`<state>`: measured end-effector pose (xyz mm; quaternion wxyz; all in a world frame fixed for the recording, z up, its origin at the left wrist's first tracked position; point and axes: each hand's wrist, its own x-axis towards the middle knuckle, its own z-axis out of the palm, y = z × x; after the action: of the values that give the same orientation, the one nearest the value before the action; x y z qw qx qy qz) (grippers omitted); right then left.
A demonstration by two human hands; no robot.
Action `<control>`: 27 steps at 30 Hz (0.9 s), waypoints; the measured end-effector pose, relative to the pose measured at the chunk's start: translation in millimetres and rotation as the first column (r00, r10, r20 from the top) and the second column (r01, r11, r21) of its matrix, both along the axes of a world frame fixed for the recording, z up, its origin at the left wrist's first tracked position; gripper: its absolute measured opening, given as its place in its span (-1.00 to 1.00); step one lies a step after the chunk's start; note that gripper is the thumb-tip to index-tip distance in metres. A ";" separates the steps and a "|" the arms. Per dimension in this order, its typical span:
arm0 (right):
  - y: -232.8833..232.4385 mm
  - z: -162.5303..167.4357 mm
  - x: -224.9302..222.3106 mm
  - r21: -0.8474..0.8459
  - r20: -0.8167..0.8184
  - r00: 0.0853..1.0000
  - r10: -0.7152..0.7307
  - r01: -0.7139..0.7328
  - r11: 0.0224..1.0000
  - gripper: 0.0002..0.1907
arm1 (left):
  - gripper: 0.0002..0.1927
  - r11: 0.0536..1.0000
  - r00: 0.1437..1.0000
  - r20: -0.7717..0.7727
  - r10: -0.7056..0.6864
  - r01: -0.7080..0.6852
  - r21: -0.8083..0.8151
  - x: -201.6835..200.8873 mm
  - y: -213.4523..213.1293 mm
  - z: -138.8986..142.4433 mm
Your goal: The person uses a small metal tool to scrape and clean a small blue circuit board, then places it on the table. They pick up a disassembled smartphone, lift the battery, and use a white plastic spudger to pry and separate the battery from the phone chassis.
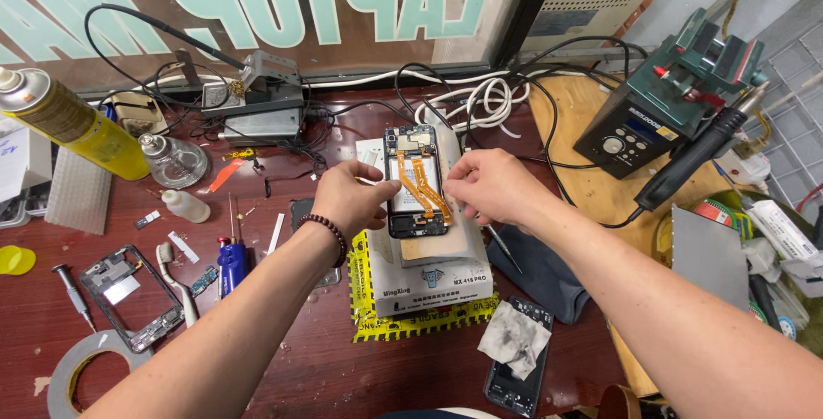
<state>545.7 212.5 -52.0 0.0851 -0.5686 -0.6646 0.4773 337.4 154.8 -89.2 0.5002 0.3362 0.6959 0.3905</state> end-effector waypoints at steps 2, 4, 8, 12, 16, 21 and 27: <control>-3.4 -2.2 -0.1 0.042 0.019 1.000 0.015 -0.016 0.999 -0.70 | -0.63 0.999 0.999 -0.011 -0.031 0.031 -0.042 1.1 4.9 -4.5; -7.6 -3.7 -1.9 0.117 0.089 0.994 0.060 -0.070 0.991 -0.60 | -0.62 0.996 0.998 -0.032 -0.056 0.054 -0.071 0.3 8.3 -6.9; -11.7 -3.0 -2.7 0.083 0.006 0.999 0.040 -0.040 0.996 -0.59 | -0.63 0.996 0.998 0.002 -0.058 0.058 -0.064 0.7 11.1 -5.1; -13.9 -4.3 1.2 0.076 -0.018 0.999 0.031 -0.030 0.997 -0.55 | -0.77 0.996 0.976 0.215 -0.023 0.041 -0.080 3.6 14.1 1.7; -18.8 -11.0 4.3 0.252 0.072 0.995 0.070 -0.086 0.964 -0.57 | -0.81 0.997 0.933 0.359 -0.035 0.057 -0.050 4.3 9.0 5.7; -25.3 -18.8 2.5 0.276 0.042 0.997 -0.065 0.051 0.960 -0.71 | -0.82 0.998 0.927 0.370 -0.065 0.050 0.048 4.7 -0.4 8.7; -23.1 -14.6 2.5 0.022 -0.075 0.988 -0.131 0.133 0.991 -0.83 | -0.84 0.998 0.900 0.435 -0.016 -0.011 0.059 -1.4 -3.9 14.1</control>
<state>548.2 189.4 -66.6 0.1488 -0.5921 -0.6283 0.4822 336.0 150.9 -75.1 0.6332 0.2561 0.5541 0.4759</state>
